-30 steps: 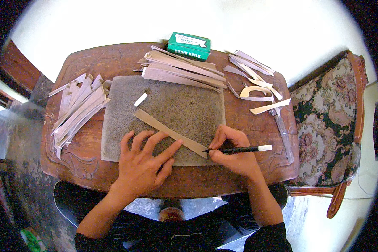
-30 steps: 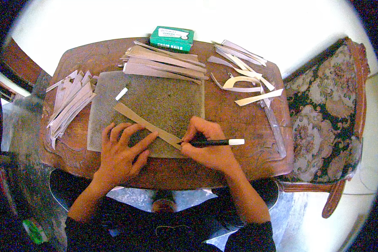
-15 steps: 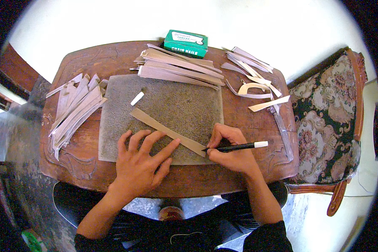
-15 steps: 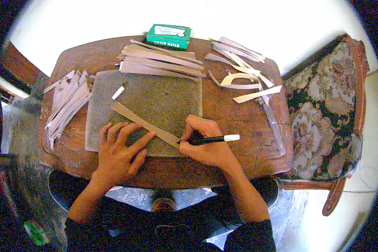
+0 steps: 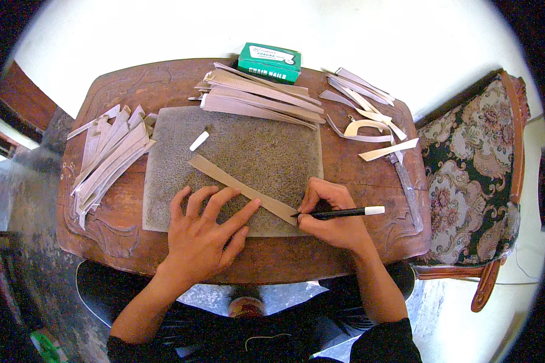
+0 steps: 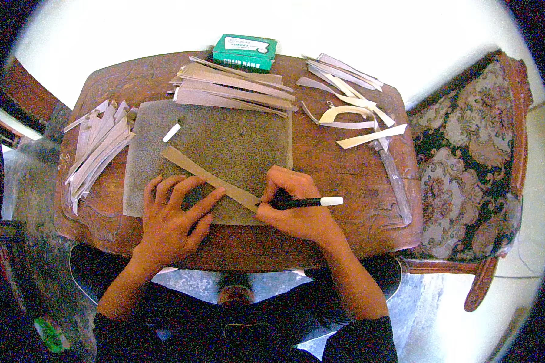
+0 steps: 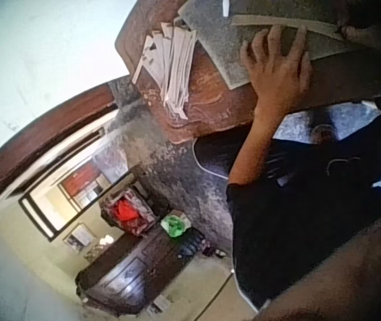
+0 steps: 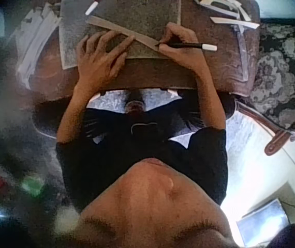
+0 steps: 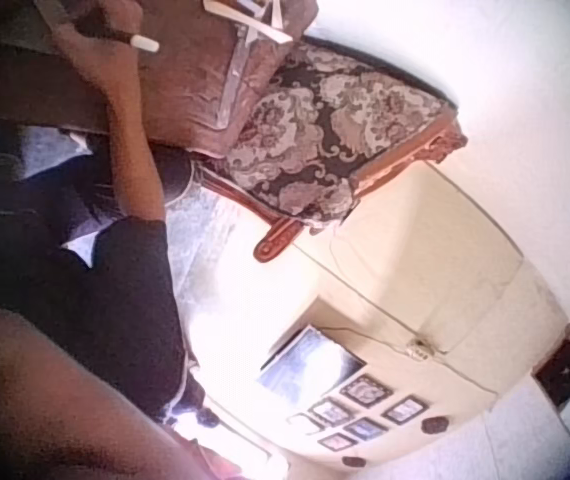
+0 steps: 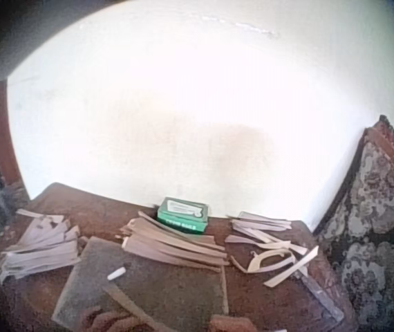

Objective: The person marks lines on small rectangular wooden pieces using a pencil. They pick up each piece from a pile, place it on a grey mat, draw a line, and then set it aside.

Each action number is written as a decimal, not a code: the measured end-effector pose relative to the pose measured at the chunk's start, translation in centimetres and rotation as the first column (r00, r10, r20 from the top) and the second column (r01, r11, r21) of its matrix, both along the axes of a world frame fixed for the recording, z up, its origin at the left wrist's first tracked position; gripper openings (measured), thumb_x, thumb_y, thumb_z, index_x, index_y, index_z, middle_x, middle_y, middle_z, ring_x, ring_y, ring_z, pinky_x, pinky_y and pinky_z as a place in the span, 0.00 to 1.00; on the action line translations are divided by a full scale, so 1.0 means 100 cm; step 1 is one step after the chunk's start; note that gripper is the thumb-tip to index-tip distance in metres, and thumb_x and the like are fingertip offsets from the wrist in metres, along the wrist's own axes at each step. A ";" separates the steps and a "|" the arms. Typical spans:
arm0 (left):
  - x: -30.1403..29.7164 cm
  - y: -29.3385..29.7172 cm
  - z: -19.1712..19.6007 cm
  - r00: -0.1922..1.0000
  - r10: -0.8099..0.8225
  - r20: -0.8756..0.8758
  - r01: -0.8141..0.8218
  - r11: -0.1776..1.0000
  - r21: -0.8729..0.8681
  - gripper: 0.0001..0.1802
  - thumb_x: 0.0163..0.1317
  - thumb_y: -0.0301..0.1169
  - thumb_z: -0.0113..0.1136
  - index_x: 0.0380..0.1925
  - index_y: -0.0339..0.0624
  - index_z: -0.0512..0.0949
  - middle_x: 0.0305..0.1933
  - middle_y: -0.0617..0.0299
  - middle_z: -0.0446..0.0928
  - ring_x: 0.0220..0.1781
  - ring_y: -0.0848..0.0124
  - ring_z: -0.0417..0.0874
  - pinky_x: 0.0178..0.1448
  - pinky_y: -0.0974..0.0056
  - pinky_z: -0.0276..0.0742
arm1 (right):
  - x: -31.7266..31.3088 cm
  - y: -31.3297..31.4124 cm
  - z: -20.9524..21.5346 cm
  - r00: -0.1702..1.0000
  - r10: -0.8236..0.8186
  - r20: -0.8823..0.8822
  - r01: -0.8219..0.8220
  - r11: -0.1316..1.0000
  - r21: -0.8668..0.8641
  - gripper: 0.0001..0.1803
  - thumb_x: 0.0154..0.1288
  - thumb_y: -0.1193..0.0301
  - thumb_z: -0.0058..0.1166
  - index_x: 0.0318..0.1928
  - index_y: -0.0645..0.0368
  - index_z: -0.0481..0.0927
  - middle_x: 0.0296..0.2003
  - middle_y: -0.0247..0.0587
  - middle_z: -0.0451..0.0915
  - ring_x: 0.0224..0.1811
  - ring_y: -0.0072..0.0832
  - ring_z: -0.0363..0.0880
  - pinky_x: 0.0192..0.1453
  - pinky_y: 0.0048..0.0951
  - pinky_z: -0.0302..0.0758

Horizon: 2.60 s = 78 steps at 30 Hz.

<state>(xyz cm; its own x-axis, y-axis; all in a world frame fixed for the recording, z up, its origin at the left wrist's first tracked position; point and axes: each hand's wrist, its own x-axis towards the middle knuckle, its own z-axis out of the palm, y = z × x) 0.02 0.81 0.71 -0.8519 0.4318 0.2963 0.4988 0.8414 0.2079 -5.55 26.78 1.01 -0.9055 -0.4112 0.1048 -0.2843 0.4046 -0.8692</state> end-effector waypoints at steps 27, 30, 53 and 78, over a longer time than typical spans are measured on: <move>0.000 0.000 -0.001 0.999 0.001 -0.051 -0.001 1.000 -0.007 0.26 0.61 0.43 0.62 0.61 0.66 0.79 0.60 0.65 0.73 0.63 0.61 0.69 0.69 0.42 0.59 | -0.011 0.003 0.021 0.970 -0.222 0.101 0.209 0.969 0.129 0.12 0.66 0.66 0.63 0.44 0.62 0.81 0.26 0.34 0.78 0.26 0.24 0.75 0.31 0.29 0.72; 0.000 -0.002 -0.001 0.999 0.005 -0.037 -0.005 1.000 0.010 0.27 0.60 0.44 0.62 0.62 0.66 0.79 0.61 0.63 0.73 0.64 0.59 0.69 0.70 0.42 0.58 | -0.011 -0.003 0.026 0.981 -0.185 0.061 0.163 0.951 0.263 0.14 0.63 0.68 0.66 0.46 0.61 0.81 0.27 0.35 0.78 0.26 0.21 0.74 0.31 0.27 0.72; -0.040 -0.038 0.002 0.908 0.398 0.135 -0.420 0.847 0.326 0.15 0.63 0.36 0.64 0.48 0.45 0.84 0.43 0.58 0.80 0.49 0.57 0.80 0.49 0.53 0.67 | 0.020 -0.024 0.033 0.969 0.142 -0.202 -0.025 0.871 0.491 0.11 0.60 0.67 0.65 0.41 0.57 0.84 0.38 0.47 0.77 0.45 0.47 0.80 0.50 0.43 0.79; -0.045 -0.053 0.012 0.880 -0.061 0.471 -0.412 0.396 0.821 0.15 0.63 0.19 0.65 0.50 0.42 0.82 0.36 0.71 0.78 0.38 0.81 0.76 0.45 0.73 0.72 | -0.011 0.002 0.032 0.969 -0.178 0.170 0.189 0.981 -0.049 0.10 0.64 0.71 0.68 0.44 0.59 0.83 0.32 0.28 0.82 0.33 0.14 0.76 0.39 0.21 0.73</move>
<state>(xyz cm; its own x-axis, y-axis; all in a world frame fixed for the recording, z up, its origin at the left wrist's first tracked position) -4.49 -4.45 1.86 -0.9976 -0.0487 0.0488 0.0431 0.1122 0.9927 -6.60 26.96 4.21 -0.9718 -0.2337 -0.0308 -0.0616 0.3778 -0.9238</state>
